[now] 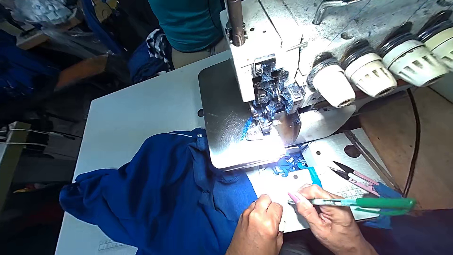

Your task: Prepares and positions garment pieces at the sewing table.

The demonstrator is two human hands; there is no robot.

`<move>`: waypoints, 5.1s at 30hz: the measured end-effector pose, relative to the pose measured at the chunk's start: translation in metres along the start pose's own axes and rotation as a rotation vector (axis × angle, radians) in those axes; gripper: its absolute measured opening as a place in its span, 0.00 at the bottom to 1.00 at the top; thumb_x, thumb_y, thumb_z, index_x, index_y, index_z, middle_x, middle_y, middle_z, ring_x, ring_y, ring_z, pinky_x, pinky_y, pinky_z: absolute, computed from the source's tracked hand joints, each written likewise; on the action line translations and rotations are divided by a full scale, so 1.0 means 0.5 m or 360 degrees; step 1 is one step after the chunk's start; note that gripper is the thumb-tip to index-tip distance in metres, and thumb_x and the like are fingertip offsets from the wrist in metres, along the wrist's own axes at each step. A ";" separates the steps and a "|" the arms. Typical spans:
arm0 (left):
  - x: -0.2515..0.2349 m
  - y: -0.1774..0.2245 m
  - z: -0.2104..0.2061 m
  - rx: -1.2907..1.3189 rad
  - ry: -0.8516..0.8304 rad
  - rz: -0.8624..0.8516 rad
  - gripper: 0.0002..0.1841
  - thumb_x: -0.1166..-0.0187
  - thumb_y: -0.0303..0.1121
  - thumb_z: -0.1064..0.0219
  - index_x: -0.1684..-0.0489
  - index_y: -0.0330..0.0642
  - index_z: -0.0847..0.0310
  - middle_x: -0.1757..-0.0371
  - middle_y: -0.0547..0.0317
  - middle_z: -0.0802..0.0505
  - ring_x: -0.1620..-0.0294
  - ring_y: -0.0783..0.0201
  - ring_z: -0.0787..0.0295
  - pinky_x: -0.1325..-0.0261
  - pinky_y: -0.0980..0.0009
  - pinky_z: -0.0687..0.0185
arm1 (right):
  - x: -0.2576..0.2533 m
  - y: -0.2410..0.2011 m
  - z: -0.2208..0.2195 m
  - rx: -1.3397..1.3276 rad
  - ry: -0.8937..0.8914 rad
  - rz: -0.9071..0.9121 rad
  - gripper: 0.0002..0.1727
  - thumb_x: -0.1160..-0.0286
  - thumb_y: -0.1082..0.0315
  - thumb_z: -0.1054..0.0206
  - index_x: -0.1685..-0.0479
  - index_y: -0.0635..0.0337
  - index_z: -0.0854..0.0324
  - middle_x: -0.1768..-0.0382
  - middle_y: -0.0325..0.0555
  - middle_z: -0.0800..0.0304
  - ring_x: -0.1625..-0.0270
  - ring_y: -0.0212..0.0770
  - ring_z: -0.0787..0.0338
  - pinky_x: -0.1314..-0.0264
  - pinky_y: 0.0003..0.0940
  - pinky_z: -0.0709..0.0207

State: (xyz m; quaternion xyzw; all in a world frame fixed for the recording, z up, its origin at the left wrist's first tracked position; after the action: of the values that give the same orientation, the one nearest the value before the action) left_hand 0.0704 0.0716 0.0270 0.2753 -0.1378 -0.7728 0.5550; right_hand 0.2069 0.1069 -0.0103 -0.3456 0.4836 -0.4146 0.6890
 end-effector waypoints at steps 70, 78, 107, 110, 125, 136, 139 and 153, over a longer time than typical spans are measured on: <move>0.036 -0.092 0.312 0.1021 0.1464 0.0110 0.06 0.26 0.33 0.24 0.61 0.61 0.08 0.60 0.75 0.04 0.54 0.73 0.05 0.44 0.73 0.08 | 0.014 -0.131 -0.007 -0.0283 -0.0707 0.0072 0.08 0.22 0.70 0.32 0.61 0.64 0.08 0.62 0.46 0.04 0.52 0.30 0.09 0.41 0.25 0.20; 0.093 -0.214 0.271 0.1308 0.1839 0.0721 0.13 0.24 0.15 0.38 0.69 0.46 0.14 0.68 0.64 0.04 0.64 0.69 0.04 0.55 0.71 0.06 | 0.035 -0.083 0.025 -0.0652 -0.0624 -0.0549 0.12 0.22 0.74 0.33 0.42 0.60 0.19 0.58 0.33 0.03 0.60 0.24 0.06 0.57 0.23 0.11; 0.020 -0.060 0.077 0.1155 0.0280 0.0162 0.08 0.38 0.33 0.17 0.69 0.37 0.05 0.71 0.64 0.08 0.67 0.83 0.18 0.62 0.88 0.23 | 0.011 -0.112 -0.021 -0.0315 -0.0169 -0.0197 0.07 0.21 0.68 0.30 0.63 0.63 0.14 0.73 0.36 0.09 0.72 0.16 0.15 0.68 0.12 0.21; 0.017 -0.067 0.072 0.1175 0.0189 0.0207 0.06 0.38 0.33 0.17 0.71 0.41 0.04 0.73 0.67 0.09 0.67 0.83 0.19 0.62 0.87 0.25 | 0.034 -0.084 -0.032 -0.0712 -0.0173 -0.0665 0.03 0.21 0.73 0.34 0.61 0.54 0.19 0.79 0.23 0.13 0.80 0.16 0.19 0.77 0.14 0.23; 0.017 -0.069 0.053 0.1292 -0.0016 0.0329 0.14 0.41 0.40 0.14 0.63 0.43 0.03 0.67 0.71 0.09 0.61 0.84 0.19 0.56 0.88 0.24 | 0.031 -0.061 -0.010 -0.0636 -0.0249 -0.0461 0.03 0.27 0.70 0.27 0.60 0.52 0.12 0.63 0.27 0.07 0.63 0.17 0.11 0.58 0.16 0.16; 0.001 -0.065 0.058 0.0307 -0.0084 0.0140 0.08 0.28 0.35 0.29 0.74 0.43 0.07 0.75 0.62 0.10 0.70 0.72 0.14 0.64 0.76 0.20 | 0.030 -0.022 0.015 -0.0471 0.0091 -0.0422 0.15 0.13 0.57 0.42 0.61 0.48 0.09 0.63 0.25 0.09 0.65 0.17 0.15 0.62 0.17 0.19; -0.002 -0.043 0.040 -0.0054 -0.0186 0.0099 0.09 0.29 0.35 0.30 0.77 0.42 0.10 0.75 0.58 0.10 0.67 0.61 0.09 0.62 0.65 0.14 | 0.012 -0.028 0.031 -0.0009 0.0118 -0.0174 0.29 0.09 0.47 0.54 0.62 0.54 0.10 0.61 0.34 0.14 0.51 0.23 0.17 0.45 0.20 0.25; -0.010 -0.028 0.029 -0.0201 -0.0162 0.0057 0.09 0.30 0.37 0.30 0.76 0.45 0.08 0.75 0.59 0.10 0.69 0.62 0.09 0.64 0.68 0.13 | 0.016 -0.003 -0.011 -0.0010 -0.0005 -0.0098 0.19 0.14 0.55 0.42 0.70 0.56 0.18 0.80 0.34 0.17 0.76 0.21 0.17 0.72 0.18 0.22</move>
State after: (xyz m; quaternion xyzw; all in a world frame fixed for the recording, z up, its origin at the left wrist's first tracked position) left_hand 0.0521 0.0797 0.0325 0.1977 -0.1218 -0.7828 0.5773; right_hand 0.2028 0.0984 -0.0136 -0.3631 0.4730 -0.4335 0.6757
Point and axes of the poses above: each hand's wrist, its own x-axis away from the middle knuckle, its own z-axis out of the back of the hand, y = z × x, the point moved 8 cm from there along -x, towards the middle knuckle
